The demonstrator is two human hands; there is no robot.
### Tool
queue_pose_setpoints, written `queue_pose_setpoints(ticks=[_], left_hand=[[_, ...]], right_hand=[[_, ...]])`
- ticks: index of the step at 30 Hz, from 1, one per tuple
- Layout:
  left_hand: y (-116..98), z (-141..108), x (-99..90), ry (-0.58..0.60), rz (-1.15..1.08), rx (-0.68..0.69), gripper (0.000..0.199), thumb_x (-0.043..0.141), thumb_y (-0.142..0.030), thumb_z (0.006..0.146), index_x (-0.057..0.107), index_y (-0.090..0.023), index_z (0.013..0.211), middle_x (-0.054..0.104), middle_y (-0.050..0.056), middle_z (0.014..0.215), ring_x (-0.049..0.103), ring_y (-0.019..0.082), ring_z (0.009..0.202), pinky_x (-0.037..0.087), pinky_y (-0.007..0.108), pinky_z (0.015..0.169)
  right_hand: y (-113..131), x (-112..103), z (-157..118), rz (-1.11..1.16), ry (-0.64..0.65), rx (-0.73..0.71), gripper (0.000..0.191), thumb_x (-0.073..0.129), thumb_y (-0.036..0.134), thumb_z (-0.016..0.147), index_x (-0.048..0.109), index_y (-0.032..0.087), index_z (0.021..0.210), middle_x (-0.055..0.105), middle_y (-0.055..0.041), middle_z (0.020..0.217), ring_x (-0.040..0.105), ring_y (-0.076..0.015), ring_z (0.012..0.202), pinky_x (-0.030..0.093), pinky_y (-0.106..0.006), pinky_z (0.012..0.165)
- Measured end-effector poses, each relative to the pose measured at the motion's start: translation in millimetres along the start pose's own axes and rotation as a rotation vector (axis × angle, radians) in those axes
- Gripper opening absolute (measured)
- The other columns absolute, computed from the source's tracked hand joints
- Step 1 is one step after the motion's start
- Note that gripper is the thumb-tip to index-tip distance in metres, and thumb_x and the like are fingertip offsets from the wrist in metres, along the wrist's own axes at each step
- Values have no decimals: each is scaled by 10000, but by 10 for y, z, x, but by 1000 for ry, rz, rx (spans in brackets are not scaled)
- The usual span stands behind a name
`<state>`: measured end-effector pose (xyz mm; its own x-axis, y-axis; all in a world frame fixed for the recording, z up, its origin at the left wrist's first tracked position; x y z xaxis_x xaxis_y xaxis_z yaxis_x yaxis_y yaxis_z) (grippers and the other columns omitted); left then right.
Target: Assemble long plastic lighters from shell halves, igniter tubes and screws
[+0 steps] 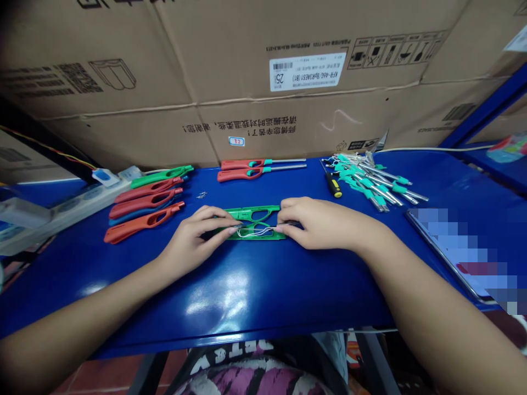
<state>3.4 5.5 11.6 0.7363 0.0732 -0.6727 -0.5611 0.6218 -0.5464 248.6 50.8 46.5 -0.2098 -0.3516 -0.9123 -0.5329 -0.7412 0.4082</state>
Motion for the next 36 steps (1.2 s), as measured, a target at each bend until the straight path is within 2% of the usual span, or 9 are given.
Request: queue_pose_setpoints(ticks=[8,13,15,20,23,25,28,32,36], left_hand=[[12,-3,13,-27,-52,-4,168,701,-204,920,776,-185,1069,753,64,984,663,173,919,529,308,851],[-14,-20,-13,-48,-78,-25,196,707,-214,918,767,-178,1101,768,59,965,663,166,871,526,302,830],[-32,-26,-31,-47,-92,-39,205,698,-218,925,761,-175,1114,774,58,979,666,166,871,525,300,837],[-62,-43,-76,-31,-170,-146,263,528,-268,1023,770,-174,1065,776,58,970,695,165,871,534,278,819],[-95,-77,-69,6,-278,-191,318,467,-316,1048,736,-170,1133,771,52,936,716,159,832,556,261,781],[-141,-104,-59,22,-292,-166,286,579,-321,999,688,-168,1215,766,41,923,721,155,813,566,252,777],[-232,-133,-62,1,-211,-48,396,740,-246,890,649,-171,1268,759,39,966,718,135,796,570,229,786],[-334,-143,-92,-54,-130,134,293,733,-133,883,702,-163,1174,762,61,1023,717,126,879,566,200,812],[-367,-144,-125,-110,-116,192,232,736,-90,869,732,-140,1096,769,61,957,715,118,847,571,191,810]], right_hand=[[53,-2,-4,62,-9,-13,298,468,351,1024,693,189,915,603,-59,965,581,-181,849,432,-320,763],[126,-5,10,124,-92,-67,225,497,321,1020,666,191,1094,640,-62,1013,600,-179,881,452,-313,789],[160,-2,21,156,-119,-85,203,507,304,1019,657,188,1092,650,-60,1016,601,-174,878,454,-306,782],[249,20,58,261,-156,-146,195,498,268,1028,670,177,1046,662,-51,994,602,-156,884,448,-288,813],[281,70,102,368,-167,-122,196,495,262,1029,665,165,1016,671,-45,976,595,-144,873,445,-275,809],[307,123,131,456,-158,-101,217,491,272,1026,652,159,934,659,-34,912,579,-135,823,446,-264,767],[354,215,158,629,-101,-33,242,491,322,1023,624,162,898,604,-5,824,537,-102,669,436,-242,637],[422,306,168,875,14,90,302,507,439,1012,585,168,905,502,51,673,461,-68,506,379,-218,499],[462,342,186,981,45,179,393,569,539,960,569,168,830,441,77,569,390,-55,456,320,-199,436]])
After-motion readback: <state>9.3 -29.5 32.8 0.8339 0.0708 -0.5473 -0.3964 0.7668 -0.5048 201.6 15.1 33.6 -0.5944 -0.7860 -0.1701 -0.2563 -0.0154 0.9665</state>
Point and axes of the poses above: each hand's wrist, its own z-axis towards the middle knuckle, its own x-axis out of the palm, y = z × x, the point moved 3 cm from there along z, towards the middle knuckle
